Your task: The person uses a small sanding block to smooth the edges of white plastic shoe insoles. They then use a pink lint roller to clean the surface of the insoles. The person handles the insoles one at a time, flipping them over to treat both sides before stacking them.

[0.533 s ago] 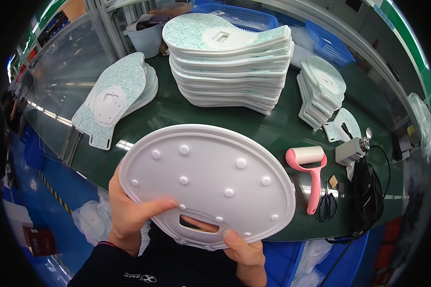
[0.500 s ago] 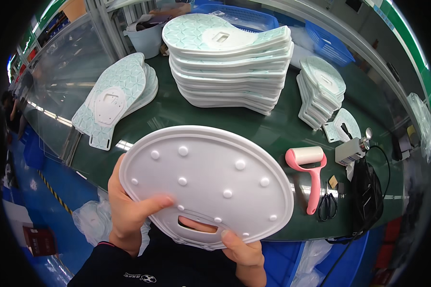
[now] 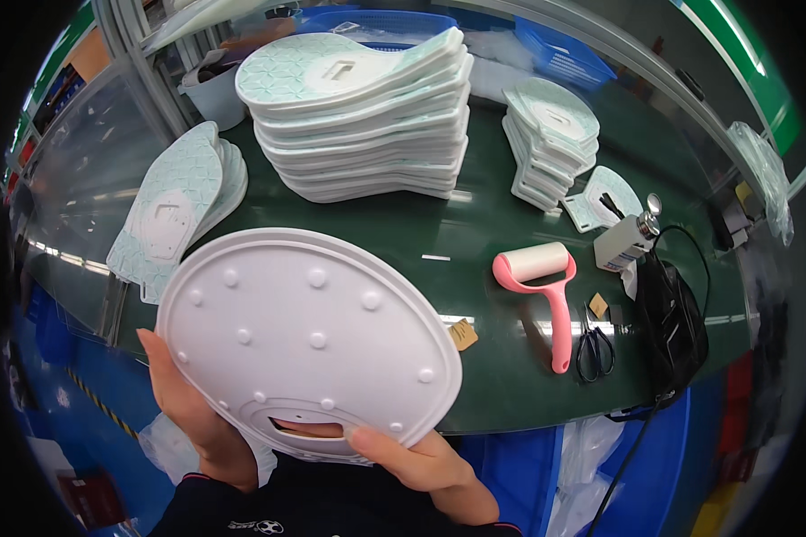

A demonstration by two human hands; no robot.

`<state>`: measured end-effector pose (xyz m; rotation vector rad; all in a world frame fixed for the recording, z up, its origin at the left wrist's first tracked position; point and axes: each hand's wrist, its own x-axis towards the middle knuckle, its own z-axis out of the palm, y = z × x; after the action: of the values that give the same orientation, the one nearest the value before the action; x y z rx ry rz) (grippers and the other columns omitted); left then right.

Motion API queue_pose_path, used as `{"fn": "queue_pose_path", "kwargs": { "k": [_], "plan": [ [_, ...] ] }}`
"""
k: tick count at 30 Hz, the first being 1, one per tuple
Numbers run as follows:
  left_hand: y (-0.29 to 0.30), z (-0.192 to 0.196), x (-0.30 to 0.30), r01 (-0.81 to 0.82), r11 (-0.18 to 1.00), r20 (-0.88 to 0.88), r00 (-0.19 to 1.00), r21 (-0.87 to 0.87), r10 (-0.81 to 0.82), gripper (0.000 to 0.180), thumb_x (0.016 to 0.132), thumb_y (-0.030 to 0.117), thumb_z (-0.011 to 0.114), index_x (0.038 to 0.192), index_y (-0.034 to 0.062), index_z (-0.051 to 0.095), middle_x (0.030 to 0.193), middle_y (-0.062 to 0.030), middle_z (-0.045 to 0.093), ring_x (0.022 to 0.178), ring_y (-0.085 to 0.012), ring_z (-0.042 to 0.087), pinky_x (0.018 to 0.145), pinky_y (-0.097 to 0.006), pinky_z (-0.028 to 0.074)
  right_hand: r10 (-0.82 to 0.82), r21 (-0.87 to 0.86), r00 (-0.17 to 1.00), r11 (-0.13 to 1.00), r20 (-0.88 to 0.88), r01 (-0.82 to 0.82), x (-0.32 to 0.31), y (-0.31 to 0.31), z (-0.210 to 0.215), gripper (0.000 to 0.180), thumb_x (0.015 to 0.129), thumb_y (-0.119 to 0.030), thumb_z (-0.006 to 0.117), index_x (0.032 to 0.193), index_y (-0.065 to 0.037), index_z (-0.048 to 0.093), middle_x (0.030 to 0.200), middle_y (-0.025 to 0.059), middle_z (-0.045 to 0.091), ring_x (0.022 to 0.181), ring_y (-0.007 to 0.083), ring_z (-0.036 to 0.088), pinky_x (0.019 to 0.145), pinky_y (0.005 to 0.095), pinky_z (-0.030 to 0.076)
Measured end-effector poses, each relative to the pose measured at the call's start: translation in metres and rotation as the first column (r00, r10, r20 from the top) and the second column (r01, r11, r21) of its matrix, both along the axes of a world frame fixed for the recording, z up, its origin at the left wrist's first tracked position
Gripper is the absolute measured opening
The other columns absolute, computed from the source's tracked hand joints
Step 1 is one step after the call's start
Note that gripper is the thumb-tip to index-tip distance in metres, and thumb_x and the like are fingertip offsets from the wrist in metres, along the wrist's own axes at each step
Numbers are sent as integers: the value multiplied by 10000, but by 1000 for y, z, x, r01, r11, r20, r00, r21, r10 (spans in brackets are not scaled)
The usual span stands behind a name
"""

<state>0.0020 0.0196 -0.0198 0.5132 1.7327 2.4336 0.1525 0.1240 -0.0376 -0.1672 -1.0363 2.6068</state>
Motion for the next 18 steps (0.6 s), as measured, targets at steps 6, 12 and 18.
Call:
{"fn": "queue_pose_path", "kwargs": {
  "k": [6,12,18],
  "plan": [
    [-2,3,-3,44,987,146,987,156,-67,638,944,441,145,1039,-66,520,903,-102,590,790,-168,546,762,-243,429,17,74,999,997,42,-20,3,1,-5,627,794,-25,484,1325,63,163,1288,266,337,1185,372,378,981,494,312],
    [-13,-28,-5,563,747,213,729,355,-651,756,897,557,155,1295,-76,268,1234,-191,440,1131,-260,449,947,-354,348,-82,-207,962,978,-260,27,-11,16,10,556,910,-202,401,1343,34,145,1356,236,240,1193,422,340,956,508,333],
    [-17,-14,19,964,263,188,265,-34,-946,848,829,151,594,1354,-37,-45,1364,-214,230,1228,-269,343,996,-339,289,-257,-283,900,946,-352,159,-37,50,49,771,861,-588,268,1379,-40,109,1389,186,218,1251,490,162,1026,518,172]
  ]
}}
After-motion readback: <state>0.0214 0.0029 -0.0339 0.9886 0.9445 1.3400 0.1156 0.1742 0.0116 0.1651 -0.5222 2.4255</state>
